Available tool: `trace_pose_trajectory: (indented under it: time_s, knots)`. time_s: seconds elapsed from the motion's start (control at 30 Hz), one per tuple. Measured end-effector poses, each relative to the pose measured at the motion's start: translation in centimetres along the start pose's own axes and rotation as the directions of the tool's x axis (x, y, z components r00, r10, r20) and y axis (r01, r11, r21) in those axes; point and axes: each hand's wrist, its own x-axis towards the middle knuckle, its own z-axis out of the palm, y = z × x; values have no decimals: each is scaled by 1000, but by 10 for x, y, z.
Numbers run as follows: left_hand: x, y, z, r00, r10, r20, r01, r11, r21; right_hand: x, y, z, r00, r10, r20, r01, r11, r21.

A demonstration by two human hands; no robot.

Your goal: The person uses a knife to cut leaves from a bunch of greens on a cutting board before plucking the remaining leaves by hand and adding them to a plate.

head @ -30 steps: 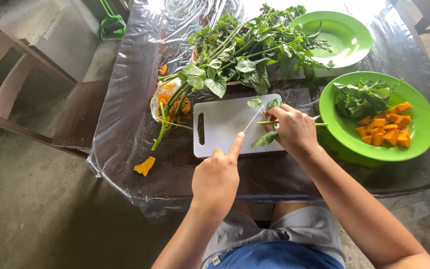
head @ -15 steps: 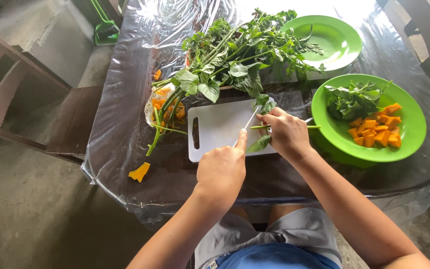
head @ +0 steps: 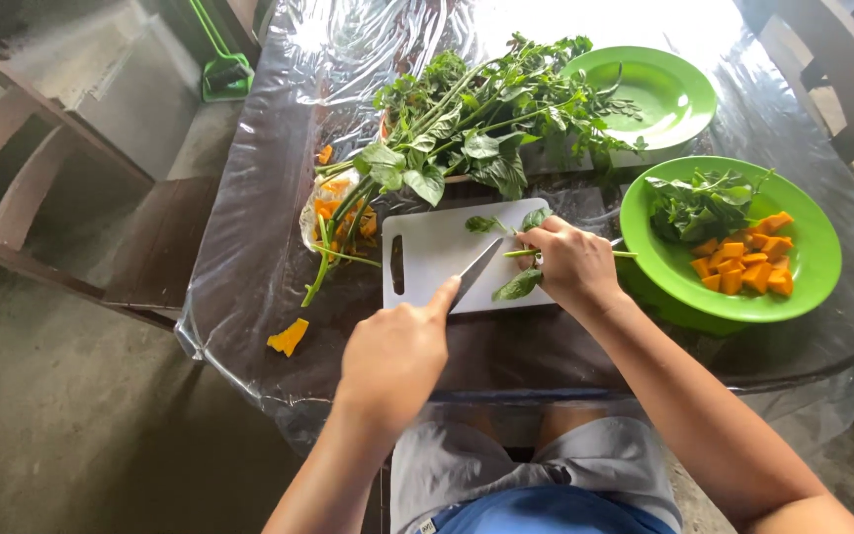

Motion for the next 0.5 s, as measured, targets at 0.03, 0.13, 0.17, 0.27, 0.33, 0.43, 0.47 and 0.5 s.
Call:
trace_pose_trajectory:
  time_s: [0.03, 0.13, 0.17, 0.27, 0.33, 0.43, 0.47, 0.5]
  knots:
    - [-4, -4, -4, 999, -36, 17, 36, 999, -13, -1, 1, -2, 1000, 5, -7, -5, 1000, -1]
    - [-9, -9, -16, 986, -159, 54, 161, 986, -42, 3, 4, -7, 999, 7, -36, -6, 1000, 14]
    - [-12, -8, -19, 976, -207, 66, 210, 976, -48, 5, 4, -9, 999, 9, -45, -7, 1000, 29]
    - [-10, -10, -28, 947, -313, 71, 318, 946, -62, 19, 3, -5, 1000, 14, -24, -14, 1000, 25]
    - [-10, -11, -29, 936, -345, 63, 349, 935, -69, 32, 3, 3, 999, 19, 33, -18, 1000, -17]
    - [-9, -14, -22, 930, -361, 66, 365, 928, -75, 51, 3, 17, 993, 32, 111, -21, 995, -96]
    - [-8, -14, -18, 923, -375, 88, 381, 922, -71, 55, 1, 21, 993, 39, 115, -27, 994, -104]
    - [-7, -15, -13, 915, -389, 109, 397, 915, -67, 58, 0, 24, 992, 47, 118, -33, 993, -112]
